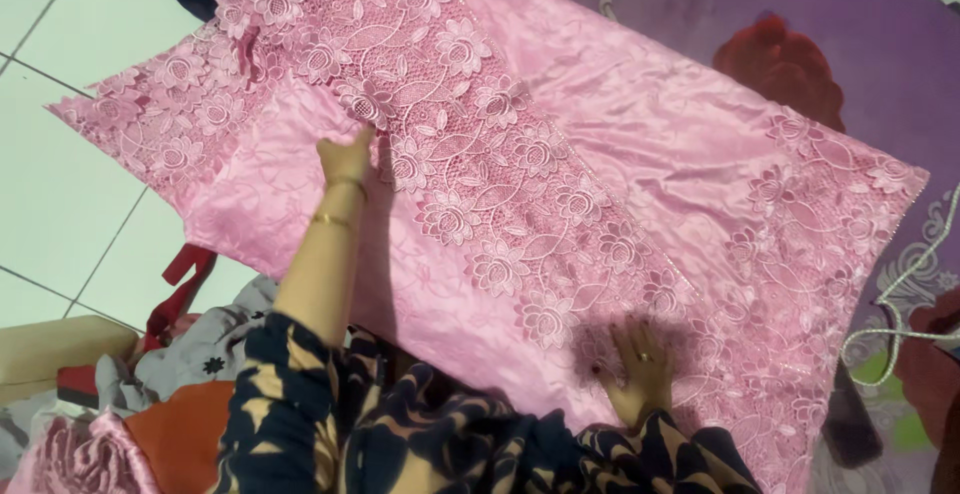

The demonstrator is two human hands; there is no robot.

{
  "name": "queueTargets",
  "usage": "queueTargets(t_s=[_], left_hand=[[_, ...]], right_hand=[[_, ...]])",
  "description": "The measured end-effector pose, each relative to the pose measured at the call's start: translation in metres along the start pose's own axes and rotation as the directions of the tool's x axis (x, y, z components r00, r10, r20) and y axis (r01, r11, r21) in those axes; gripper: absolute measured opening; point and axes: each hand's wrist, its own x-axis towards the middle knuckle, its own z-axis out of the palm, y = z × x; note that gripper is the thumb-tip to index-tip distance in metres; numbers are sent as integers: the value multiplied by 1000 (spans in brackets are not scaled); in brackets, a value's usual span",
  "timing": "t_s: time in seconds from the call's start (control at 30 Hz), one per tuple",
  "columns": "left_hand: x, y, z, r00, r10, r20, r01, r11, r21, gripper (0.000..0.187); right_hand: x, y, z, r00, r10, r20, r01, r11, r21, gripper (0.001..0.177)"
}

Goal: The person unfolds and smooths a pink lace fabric on a table, then uses an electric iron to press the material. The person repeatedly adjusts the fabric and irons different sections to remove wrinkles.

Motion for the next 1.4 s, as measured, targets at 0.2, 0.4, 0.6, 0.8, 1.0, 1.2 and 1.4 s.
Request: queueTargets(t_s=[0.2, 0.4, 0.6, 0.8, 1.0, 1.2, 1.4], left_hand=[[91, 19, 26, 945, -266, 192, 284, 956, -69, 28], [69, 44, 37, 985, -126, 117, 160, 921, -355, 60], [82, 73, -8, 973, 67, -220, -111, 975, -195, 73], [25, 20, -100, 724, 687, 65, -672, 681, 290, 61], [-113, -16, -144, 466, 432, 772, -861, 19, 509, 102], [-164, -15, -145, 299, 34, 954, -927, -229, 298, 109], [-132, -20, -164, 297, 33, 954, -899, -327, 291, 91]], right_hand=[[6, 7, -14, 997, -38, 64, 38, 999, -9, 81], [4, 6, -9, 998, 0, 65, 4, 999, -47, 81], [1, 8, -6, 1000, -19, 4, 19, 999, -28, 79], [-16, 17, 7, 999, -1, -50, -1, 999, -37, 81], [-76, 68, 21, 997, 24, -71, -35, 985, -168, 82], [-184, 114, 22, 968, -22, -250, -93, 893, -440, 74], [-227, 127, 5, 963, 201, -180, -253, 907, -337, 64]])
